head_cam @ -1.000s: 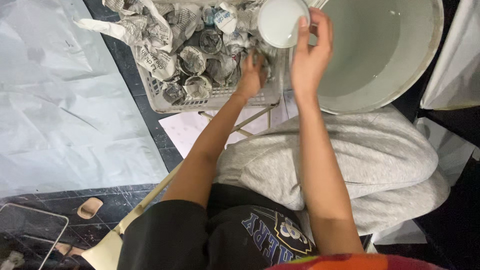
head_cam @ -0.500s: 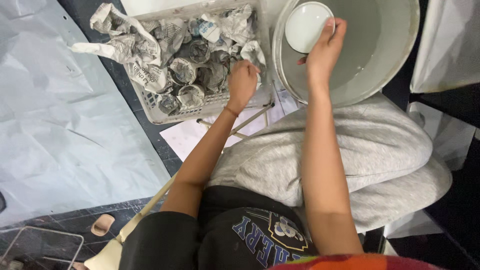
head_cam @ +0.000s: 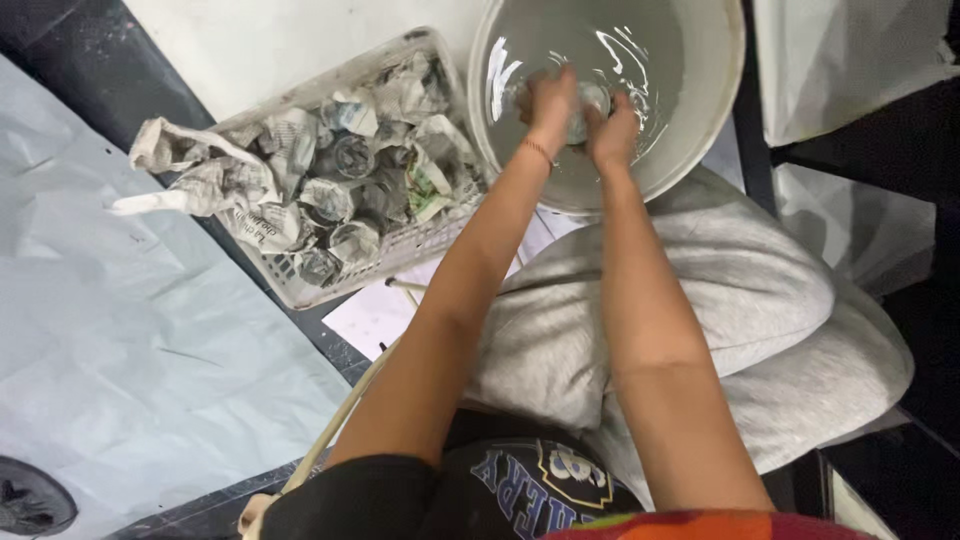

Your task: The person unwraps small ceramic bowls from newspaper, rinses them in a bucket of water, and dries them with a maroon cloth. The cleaned bowls are then placed on a nearby shelf.

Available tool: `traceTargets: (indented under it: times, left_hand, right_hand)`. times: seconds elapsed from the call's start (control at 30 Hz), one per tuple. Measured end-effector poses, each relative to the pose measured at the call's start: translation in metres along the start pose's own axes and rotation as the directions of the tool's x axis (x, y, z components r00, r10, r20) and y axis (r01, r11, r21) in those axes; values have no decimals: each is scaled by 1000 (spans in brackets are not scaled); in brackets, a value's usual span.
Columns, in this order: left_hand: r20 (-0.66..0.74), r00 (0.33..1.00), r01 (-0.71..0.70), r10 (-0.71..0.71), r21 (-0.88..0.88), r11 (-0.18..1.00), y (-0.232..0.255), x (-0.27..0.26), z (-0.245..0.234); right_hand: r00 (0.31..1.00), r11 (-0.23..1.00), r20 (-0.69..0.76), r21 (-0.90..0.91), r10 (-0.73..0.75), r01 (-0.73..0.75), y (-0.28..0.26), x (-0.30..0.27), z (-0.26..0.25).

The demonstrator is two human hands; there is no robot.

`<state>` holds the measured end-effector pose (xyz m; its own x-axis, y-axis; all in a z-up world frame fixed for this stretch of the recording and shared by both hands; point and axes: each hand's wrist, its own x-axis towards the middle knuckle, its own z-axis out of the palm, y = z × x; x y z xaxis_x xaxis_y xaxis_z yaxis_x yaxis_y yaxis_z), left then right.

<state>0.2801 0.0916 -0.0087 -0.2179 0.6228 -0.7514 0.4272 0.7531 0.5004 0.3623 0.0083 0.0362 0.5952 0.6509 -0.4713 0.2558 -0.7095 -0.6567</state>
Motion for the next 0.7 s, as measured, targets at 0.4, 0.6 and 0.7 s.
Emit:
traceTargets:
  times: [0.4,0.6,0.7]
  left_hand:
    - [773,615,601,156,-587,542,33,-3,-48]
    - [571,816,518,90,-792,322,42,8,-51]
    - [776,611,615,155,-589,525,26,15,-44]
  right_hand:
    - [773,605,257,-499,-580,620,-31,-5,7]
    - [910,703,393,-610,-135,367,-105,-46,-22]
    - [621,276,192,-770,-760,576,-97,-40,-15]
